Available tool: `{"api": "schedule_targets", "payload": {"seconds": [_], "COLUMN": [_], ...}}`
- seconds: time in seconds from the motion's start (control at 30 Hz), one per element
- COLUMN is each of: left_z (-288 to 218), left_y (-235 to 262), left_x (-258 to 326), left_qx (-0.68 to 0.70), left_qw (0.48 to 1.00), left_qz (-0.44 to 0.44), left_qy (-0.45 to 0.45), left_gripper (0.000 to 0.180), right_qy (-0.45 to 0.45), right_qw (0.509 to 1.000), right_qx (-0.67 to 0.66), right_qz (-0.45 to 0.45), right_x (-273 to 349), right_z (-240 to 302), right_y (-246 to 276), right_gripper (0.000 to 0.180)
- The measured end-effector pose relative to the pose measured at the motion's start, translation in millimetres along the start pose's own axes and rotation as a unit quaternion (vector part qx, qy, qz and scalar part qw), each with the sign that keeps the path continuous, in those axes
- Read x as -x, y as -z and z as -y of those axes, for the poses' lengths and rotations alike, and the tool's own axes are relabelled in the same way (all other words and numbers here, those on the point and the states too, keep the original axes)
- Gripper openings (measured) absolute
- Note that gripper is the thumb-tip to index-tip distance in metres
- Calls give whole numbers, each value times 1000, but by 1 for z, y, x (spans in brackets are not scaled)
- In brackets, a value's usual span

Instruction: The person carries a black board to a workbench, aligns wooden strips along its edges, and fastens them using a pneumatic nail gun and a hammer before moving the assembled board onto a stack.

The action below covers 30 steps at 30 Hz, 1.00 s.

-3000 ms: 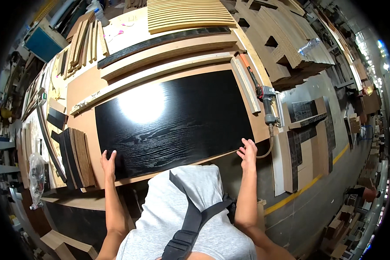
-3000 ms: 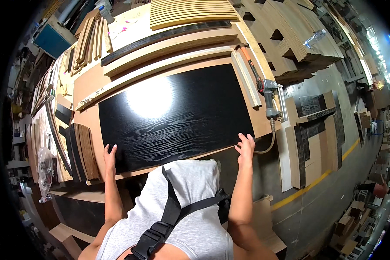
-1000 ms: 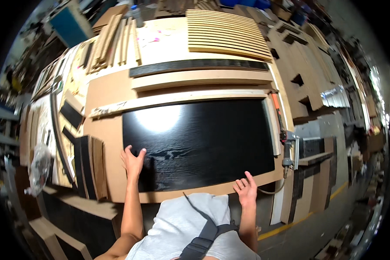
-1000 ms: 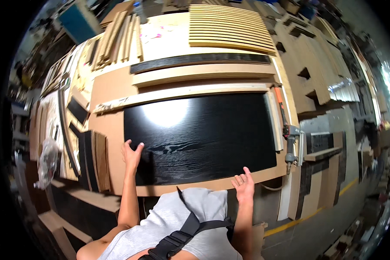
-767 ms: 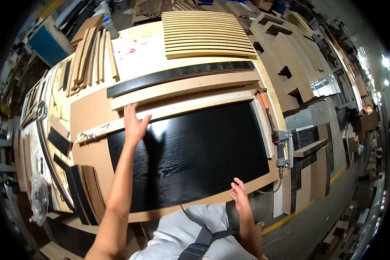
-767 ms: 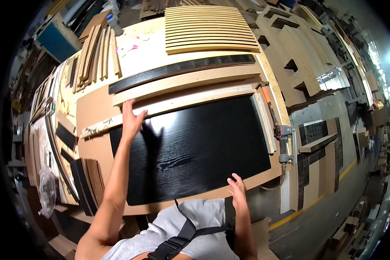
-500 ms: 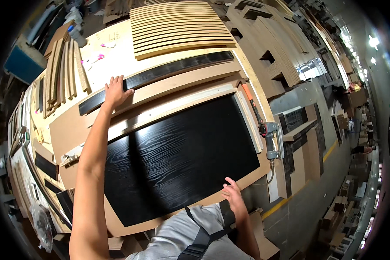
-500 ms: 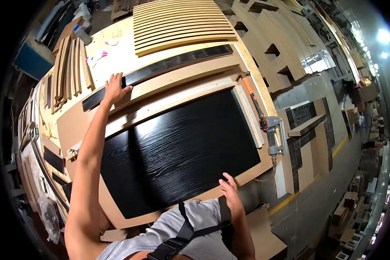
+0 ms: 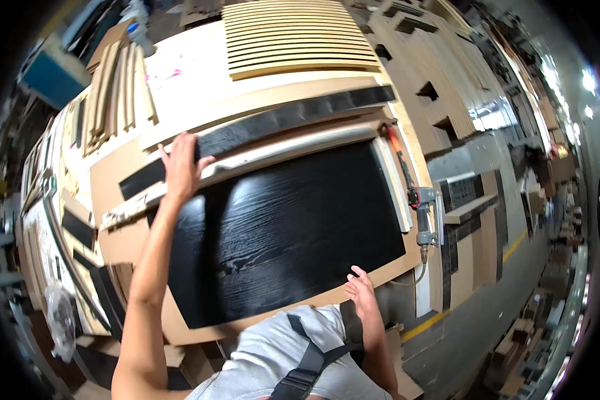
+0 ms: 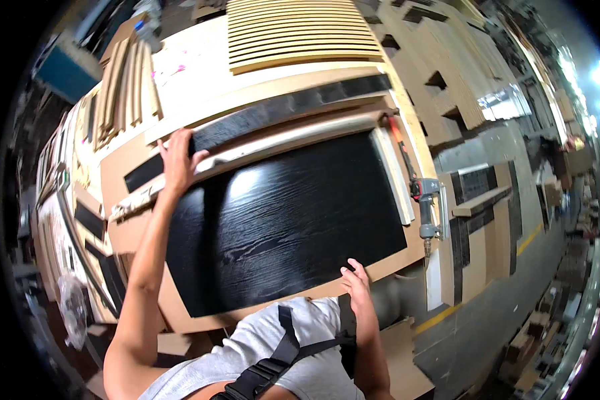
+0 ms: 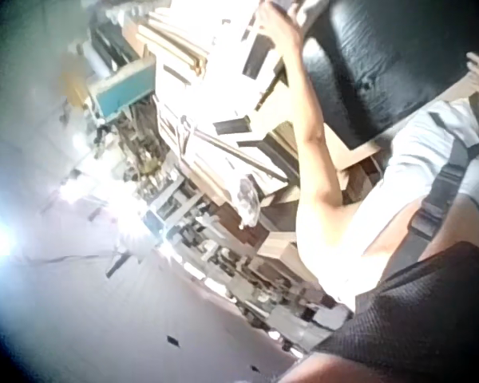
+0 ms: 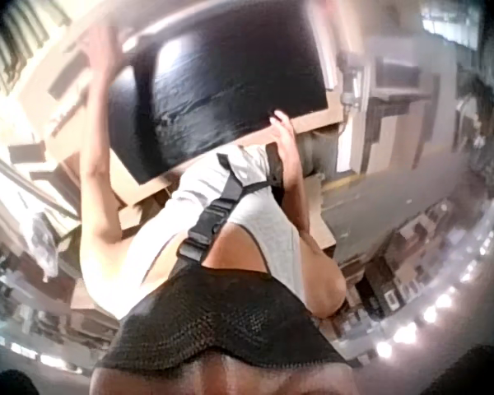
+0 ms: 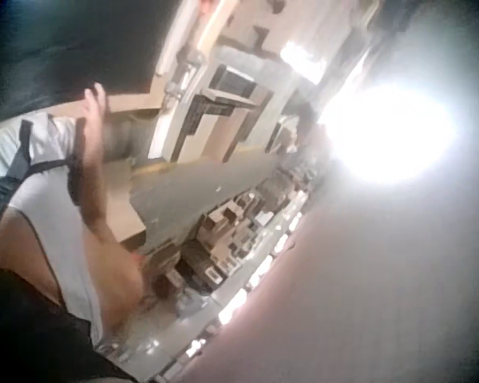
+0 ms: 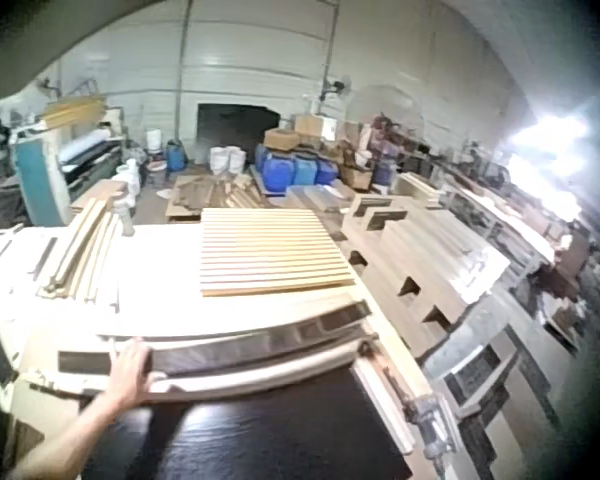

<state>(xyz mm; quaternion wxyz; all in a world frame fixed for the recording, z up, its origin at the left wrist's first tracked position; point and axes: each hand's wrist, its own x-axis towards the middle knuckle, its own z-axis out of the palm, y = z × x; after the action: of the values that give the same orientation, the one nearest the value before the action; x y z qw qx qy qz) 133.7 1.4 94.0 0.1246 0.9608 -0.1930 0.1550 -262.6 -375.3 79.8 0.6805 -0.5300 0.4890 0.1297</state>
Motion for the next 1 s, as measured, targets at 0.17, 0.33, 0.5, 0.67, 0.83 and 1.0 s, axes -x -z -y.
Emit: {"api": "schedule_targets", "payload": {"seconds": [0.17,0.33,0.5,0.67,0.83,1.0], "left_z": [-49,-54,-45,-52,-10,63], "left_y": [25,-1,-13,1,11,-4], "left_x": [112,183,191,180,234,281], "left_qx": [82,96,83,89,40,123], "left_qw": [994,986,984,969,941,864], "left_qz": [55,119,139,168,-14,-108], "left_qy": [36,69,72,158,335,476], "left_gripper": [65,68,69,77,84,72], "right_qy": [18,25,102,134,121,117], "right_qw": [999,999,992,990,983,983], "right_qx": [-42,-46,4,31,-50,-90], "right_qz": [3,-12,-69,26,129,112], "right_x": [4,11,21,0,-50,-91], "right_z": [-6,-10,5,53,102,130], "right_y": [7,13,14,-27,-103,-160], "right_gripper": [57,52,48,51,64,77]}}
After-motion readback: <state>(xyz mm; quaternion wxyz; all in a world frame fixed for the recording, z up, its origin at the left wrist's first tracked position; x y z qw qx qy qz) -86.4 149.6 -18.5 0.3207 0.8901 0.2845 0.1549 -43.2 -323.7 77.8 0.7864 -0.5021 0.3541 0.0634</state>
